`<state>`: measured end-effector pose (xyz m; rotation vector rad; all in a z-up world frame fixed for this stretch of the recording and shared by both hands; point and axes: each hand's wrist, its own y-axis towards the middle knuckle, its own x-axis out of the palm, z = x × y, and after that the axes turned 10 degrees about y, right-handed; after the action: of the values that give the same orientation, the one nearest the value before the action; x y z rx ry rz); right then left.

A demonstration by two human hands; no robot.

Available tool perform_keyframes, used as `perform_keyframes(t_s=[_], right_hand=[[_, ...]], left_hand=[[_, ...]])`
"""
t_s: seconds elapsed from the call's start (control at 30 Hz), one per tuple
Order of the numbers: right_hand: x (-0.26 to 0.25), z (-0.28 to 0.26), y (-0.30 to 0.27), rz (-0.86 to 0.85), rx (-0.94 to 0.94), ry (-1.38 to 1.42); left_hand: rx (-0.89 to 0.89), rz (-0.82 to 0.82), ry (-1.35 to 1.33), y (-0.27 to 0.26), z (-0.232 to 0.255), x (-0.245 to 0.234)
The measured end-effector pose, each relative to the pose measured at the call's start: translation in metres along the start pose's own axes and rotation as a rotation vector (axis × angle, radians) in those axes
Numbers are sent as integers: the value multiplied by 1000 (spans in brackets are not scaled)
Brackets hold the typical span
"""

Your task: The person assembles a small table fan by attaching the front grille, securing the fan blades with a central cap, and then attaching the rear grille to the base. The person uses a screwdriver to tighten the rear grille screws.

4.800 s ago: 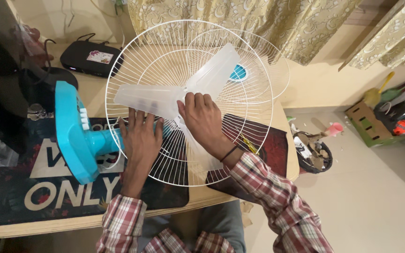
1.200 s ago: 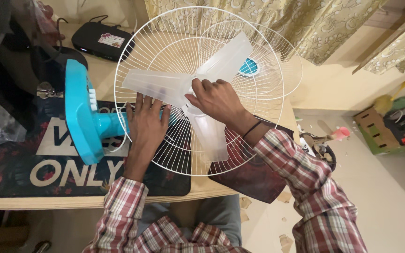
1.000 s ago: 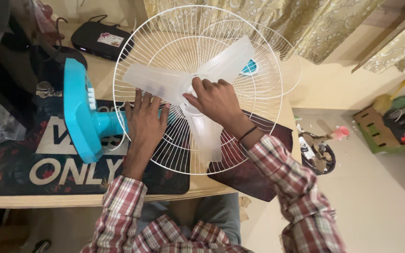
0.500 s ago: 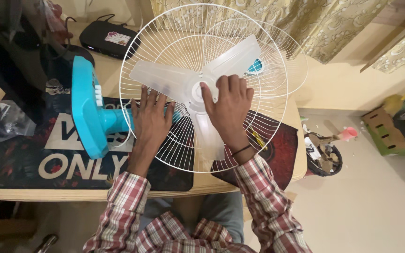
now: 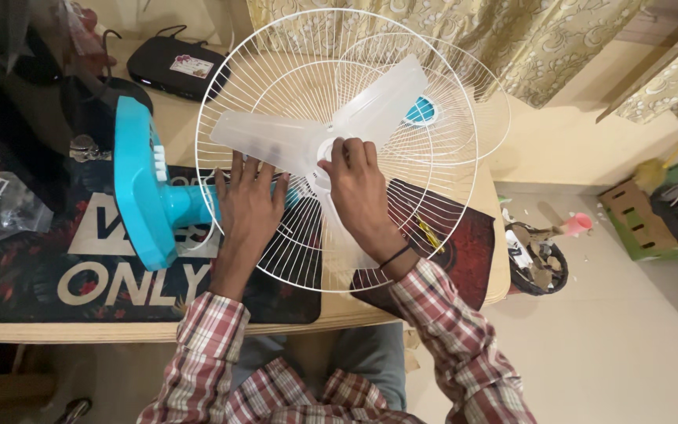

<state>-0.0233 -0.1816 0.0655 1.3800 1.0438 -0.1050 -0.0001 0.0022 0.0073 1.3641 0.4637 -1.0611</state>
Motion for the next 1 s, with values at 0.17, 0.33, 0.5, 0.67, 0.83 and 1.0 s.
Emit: perform_keyframes(t_s=[0.17, 0.33, 0.5, 0.67, 0.83, 1.0], right_hand=[[-5, 15, 3, -28, -137, 12], [-12, 31, 15, -137, -261, 25], [-18, 42, 28, -225, -369, 36], [-22, 45, 37, -251, -414, 19], [-26, 37, 27, -213, -258, 148], [-40, 38, 2, -124, -69, 292]], left_hand=[[1, 20, -12, 0, 0, 1], [-2, 0, -14, 2, -2, 3], [-20, -17, -27, 4, -3, 4], [-30, -34, -32, 7, -3, 3], [-26, -22, -44, 6, -3, -1], [-13, -5, -53, 4, -1, -1]])
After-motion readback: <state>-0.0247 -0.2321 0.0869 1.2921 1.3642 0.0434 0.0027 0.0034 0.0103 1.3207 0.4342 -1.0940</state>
